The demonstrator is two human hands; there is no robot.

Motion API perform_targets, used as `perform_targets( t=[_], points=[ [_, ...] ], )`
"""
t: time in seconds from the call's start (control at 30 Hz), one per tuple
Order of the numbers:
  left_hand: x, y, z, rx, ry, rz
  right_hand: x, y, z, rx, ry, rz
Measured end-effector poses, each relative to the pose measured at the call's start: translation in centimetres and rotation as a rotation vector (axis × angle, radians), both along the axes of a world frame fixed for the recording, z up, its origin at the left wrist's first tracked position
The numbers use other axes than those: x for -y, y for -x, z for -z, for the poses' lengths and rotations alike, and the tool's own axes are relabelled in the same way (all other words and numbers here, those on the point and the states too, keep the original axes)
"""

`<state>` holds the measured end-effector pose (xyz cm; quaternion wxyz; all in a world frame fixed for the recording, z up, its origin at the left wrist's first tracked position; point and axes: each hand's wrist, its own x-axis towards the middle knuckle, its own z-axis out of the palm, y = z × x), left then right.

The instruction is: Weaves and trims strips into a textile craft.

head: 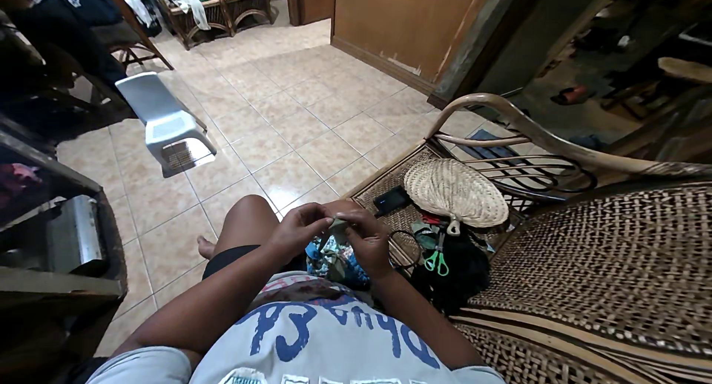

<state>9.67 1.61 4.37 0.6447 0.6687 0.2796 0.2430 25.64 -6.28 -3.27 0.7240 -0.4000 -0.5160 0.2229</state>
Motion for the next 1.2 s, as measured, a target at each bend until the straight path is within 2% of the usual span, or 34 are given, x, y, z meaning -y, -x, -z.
perform_targets(
  t=[0.13,0.4,0.5,0.67,0.77,0.93,1.0,1.2],
  points=[
    [-0.6,0.2,-0.8,0.001,0.228,0.007,0.0,-0.8,0.0,0.089,-0.039,-0.105],
    [-1.8,0.7,-1.0,0.068,0.31,-0.022,0.1,-1.9,-0.1,0.374,-0.019,-0.081],
    [-1.7,0.6,-1.1,0.094,0.279,-0.07,0.0,-2.1,-0.2,0.449,-0.004,-0.091],
    [-1.7,0.7,-0.9,0.055,0.164,-0.06,-0.1,-1.6,-0.9,0.241,0.06,-0.047],
    [-1.7,0.7,-0.7,0.007,0.041,-0.012,-0.3,-1.2,-1.9,0.144,0.219,0.026],
    [-1.8,0.8,-1.0,-0.043,-0.106,0.04,-0.8,-1.3,-3.1,0.076,0.379,-0.191],
    [-1.7,0.8,-1.1,-0.025,-0.099,0.028,-0.8,-1.1,-3.6,0.013,0.414,-0.206],
    [-1.4,0.5,-0.6,0.018,0.115,-0.106,-0.8,-1.0,-3.4,-0.116,0.399,-0.185]
  ],
)
